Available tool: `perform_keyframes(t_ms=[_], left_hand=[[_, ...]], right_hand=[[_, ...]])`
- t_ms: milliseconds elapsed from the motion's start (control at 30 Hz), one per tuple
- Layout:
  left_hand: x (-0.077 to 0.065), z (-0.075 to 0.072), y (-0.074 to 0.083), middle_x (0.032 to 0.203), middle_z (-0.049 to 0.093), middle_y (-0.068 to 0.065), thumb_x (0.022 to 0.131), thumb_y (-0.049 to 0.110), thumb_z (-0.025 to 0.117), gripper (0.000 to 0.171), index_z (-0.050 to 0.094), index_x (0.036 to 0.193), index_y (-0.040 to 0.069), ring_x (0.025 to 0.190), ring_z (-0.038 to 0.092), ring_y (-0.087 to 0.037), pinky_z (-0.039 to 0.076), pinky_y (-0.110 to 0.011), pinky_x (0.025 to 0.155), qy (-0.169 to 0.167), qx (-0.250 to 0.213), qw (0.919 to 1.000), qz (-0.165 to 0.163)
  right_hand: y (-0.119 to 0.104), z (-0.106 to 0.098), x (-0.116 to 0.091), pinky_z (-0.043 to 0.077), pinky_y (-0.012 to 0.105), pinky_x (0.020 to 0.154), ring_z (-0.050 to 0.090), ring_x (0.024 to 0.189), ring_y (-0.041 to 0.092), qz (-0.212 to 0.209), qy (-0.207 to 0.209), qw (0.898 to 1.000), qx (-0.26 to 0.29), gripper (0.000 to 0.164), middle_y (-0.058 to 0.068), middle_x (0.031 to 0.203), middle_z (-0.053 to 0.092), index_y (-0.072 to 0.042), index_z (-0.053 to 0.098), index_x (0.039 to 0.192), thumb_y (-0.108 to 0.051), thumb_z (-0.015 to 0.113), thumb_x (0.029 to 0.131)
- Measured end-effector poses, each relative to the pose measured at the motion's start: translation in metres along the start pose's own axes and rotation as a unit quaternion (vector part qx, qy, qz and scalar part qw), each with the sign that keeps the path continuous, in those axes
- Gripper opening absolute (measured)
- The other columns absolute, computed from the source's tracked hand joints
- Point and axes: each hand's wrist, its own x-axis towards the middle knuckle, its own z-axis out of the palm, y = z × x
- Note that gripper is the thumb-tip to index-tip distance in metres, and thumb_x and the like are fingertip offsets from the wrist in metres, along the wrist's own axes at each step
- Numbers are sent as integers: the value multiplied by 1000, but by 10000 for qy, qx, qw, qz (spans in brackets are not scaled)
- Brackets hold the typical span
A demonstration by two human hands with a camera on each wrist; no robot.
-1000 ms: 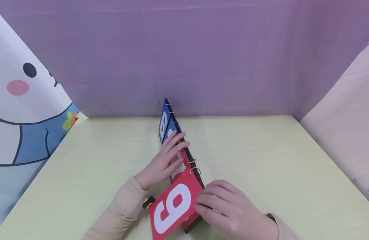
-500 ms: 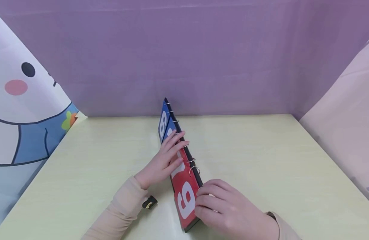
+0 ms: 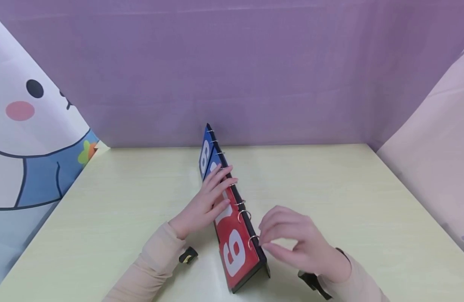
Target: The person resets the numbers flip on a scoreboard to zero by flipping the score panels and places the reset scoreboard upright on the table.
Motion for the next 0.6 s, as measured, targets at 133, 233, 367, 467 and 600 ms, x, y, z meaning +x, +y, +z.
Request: perform_keyframes(t_ms=[133, 233, 367, 467, 600], left_hand=[[0, -1, 0, 156, 18, -2, 93, 21, 55, 50, 40, 140, 18, 147, 3, -27, 39, -50, 102, 2, 3, 10000, -31], [0, -1, 1, 157, 18, -2, 93, 21, 55, 50, 39, 140, 18, 147, 3, -27, 37, -52, 103, 0, -3, 10000, -33], [1, -2, 1, 157, 17, -2, 93, 21, 55, 50, 39, 140, 18, 147, 3, -27, 35, -53, 104, 27, -17, 10000, -5], [1, -3, 1, 157, 17, -2, 93, 21, 55, 50, 39, 140, 18, 147, 3, -27, 36, -52, 103, 38, -22, 10000, 7], [2, -5, 2, 157, 17, -2, 93, 21, 55, 50, 39, 140, 18, 147, 3, -27, 36, -53, 103, 50, -19, 10000, 17]], right_hand=[[12, -5, -11, 50, 27, 81, 58, 86, 15, 1595, 13, 9838, 823, 11, 10, 84, 64, -5, 65, 89, 4, 60, 86], [20, -9, -17, 51, 27, 85, 59, 91, 13, 2931, -241, 9479, 1226, 11, 16, 93, 62, -4, 64, 95, 2, 60, 86], [31, -10, -20, 50, 29, 89, 60, 99, 23, 4249, -898, 8879, 1516, 24, 21, 107, 59, 1, 60, 107, -8, 64, 86], [37, -10, -21, 50, 30, 88, 58, 102, 35, 4800, -1243, 8526, 1651, 31, 23, 112, 57, 4, 57, 112, -10, 64, 85], [41, -10, -22, 50, 30, 87, 56, 104, 36, 5047, -1398, 8344, 1720, 33, 23, 114, 56, 4, 56, 115, -10, 63, 86]])
